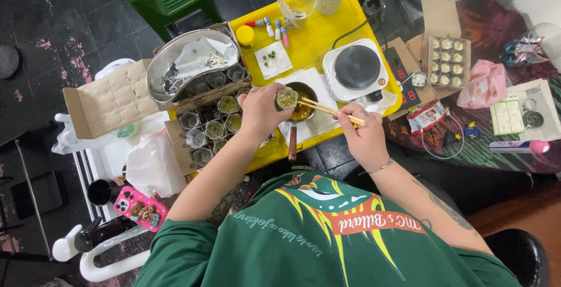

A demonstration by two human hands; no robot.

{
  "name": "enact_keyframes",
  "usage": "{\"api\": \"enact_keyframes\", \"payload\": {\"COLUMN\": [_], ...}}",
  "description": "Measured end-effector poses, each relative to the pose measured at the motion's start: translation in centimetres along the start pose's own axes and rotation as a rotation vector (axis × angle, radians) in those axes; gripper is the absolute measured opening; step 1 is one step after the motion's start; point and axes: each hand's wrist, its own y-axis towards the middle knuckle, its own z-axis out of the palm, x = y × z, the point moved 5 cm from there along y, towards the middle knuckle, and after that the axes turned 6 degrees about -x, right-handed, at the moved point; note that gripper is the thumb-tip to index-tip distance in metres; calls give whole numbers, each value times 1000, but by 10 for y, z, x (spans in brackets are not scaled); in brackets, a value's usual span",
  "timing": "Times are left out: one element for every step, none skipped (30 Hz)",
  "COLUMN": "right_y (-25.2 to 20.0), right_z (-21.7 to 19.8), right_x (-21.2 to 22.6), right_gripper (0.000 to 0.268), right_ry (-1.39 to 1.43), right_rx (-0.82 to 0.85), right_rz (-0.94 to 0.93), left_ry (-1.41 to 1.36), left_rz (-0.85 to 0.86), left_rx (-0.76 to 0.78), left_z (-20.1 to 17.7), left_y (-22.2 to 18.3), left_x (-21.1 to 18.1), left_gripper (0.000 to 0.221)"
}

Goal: The person holds a small pot of melted yellow wax in one hand and pours it into the cavities of a mold tray on a yellow work table, using a pair of wooden sticks in the other hand to guide the wax stream and steady the pour. They work through the mold cavities one at a time, refilling the pot as needed.

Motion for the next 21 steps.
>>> {"api": "enact_keyframes", "payload": {"right_y": [0, 1, 2, 3, 4, 4, 4, 4, 4, 4, 4, 4, 5, 5, 6, 6, 7, 9, 9, 10, 11], "right_z": [-1, -3, -5, -6, -7, -8, -8, -8, -8, -7, -6, -5, -4, -3, -2, -1, -1, 0, 2, 3, 4], "right_x": [1, 3, 5, 7, 8, 10, 9, 8, 8, 7, 6, 6, 7, 8, 9, 12, 16, 19, 20, 21, 21], "right_gripper": [14, 14, 13, 13, 13, 13, 13, 13, 13, 13, 13, 13, 13, 13, 13, 13, 13, 14, 14, 14, 15], "right_ry": [-1, -1, -1, 0, 5, 9, 9, 12, 15, 17, 17, 16, 19, 3, -13, -10, -5, 0, 4, -1, -7], "right_rx": [4, -2, -8, -4, -2, 0, 4, 1, -1, 4, 9, 13, 17, 34, 50, 56, 54, 51, 57, 60, 63], "right_rz": [-3, -12, -21, -25, -33, -40, -43, -46, -49, -52, -61, -71, -76, -61, -47, -52, -64, -77, -85, -86, -88], "left_ry": [-1, -41, -82, -81, -101, -123, -124, -132, -141, -140, -122, -104, -103, -114, -125, -122, -90, -57, -54, -16, 22], "left_rz": [-4, -36, -69, -73, -81, -89, -93, -104, -116, -121, -141, -159, -164, -138, -112, -118, -131, -143, -148, -189, -230], "left_rx": [-2, 19, 41, 37, 23, 10, 7, 2, -4, -8, -3, 0, -5, -59, -113, -118, -141, -166, -173, -197, -222], "left_z": [-1, -2, -2, -4, -7, -8, -10, -12, -15, -17, -19, -22, -24, -28, -33, -38, -44, -50, -53, -56, -60], "left_y": [-1, -2, -3, -5, -6, -8, -10, -11, -12, -14, -17, -19, -22, -25, -28, -31, -33, -35, -38, -42, -45], "left_x": [1, 2, 4, 4, 5, 4, 4, 5, 5, 7, 9, 12, 15, 17, 19, 20, 22, 24, 32, 41, 49], "left_gripper": [50, 50, 51, 51, 51, 51, 51, 51, 51, 51, 52, 52, 52, 53, 54, 54, 52, 50, 50, 52, 54]}}
